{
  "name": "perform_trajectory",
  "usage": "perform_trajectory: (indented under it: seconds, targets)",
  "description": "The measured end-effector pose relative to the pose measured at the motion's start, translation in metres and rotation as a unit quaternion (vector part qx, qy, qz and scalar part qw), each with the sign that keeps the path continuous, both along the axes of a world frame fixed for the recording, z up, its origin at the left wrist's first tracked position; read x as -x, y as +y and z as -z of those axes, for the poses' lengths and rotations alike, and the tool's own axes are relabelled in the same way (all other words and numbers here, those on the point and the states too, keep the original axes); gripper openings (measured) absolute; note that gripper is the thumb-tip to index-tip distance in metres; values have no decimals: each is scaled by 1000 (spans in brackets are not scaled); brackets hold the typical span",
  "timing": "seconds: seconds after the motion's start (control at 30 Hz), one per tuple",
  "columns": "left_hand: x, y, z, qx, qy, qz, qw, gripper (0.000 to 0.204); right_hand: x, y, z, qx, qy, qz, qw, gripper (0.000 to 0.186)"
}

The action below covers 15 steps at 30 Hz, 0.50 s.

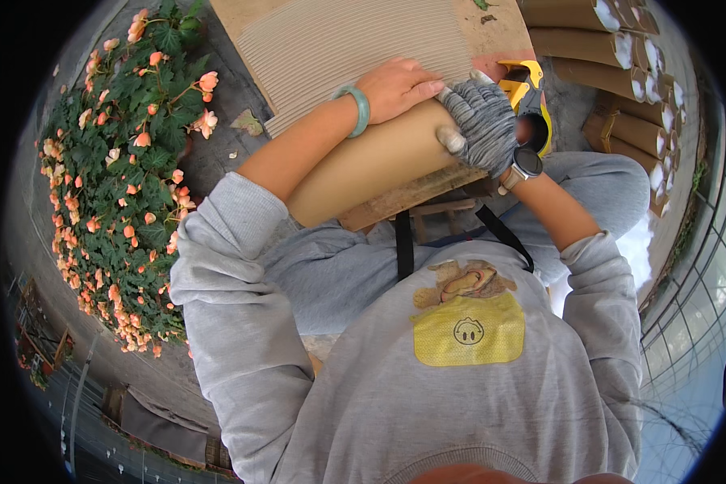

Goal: The person sits on the floor and repeatedly wraps artificial flowers with cotton and cardboard, then seals each bundle with a handheld tape dispenser. The wrapped bundles are placed into a nearby box.

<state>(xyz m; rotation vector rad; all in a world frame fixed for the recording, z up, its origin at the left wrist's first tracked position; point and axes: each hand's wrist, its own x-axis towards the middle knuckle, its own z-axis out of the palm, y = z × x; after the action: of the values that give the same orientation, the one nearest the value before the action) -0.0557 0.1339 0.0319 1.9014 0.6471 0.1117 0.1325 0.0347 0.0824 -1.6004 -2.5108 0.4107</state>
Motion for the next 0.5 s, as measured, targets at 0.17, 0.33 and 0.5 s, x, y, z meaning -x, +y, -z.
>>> perform_trajectory:
  seconds: [0.17,0.33,0.5]
  targets:
    - [-1,-27,19,-37,-18,39,998,51,-4,-18,-19,22,-7,-52,998,74]
    - [-1,-32,26,-87,-12,40,995,51,-10,-14,-19,102,-55,-94,989,91]
    - [-5,-38,32,-175,27,56,983,48,-8,-20,-21,144,-47,-68,986,83]
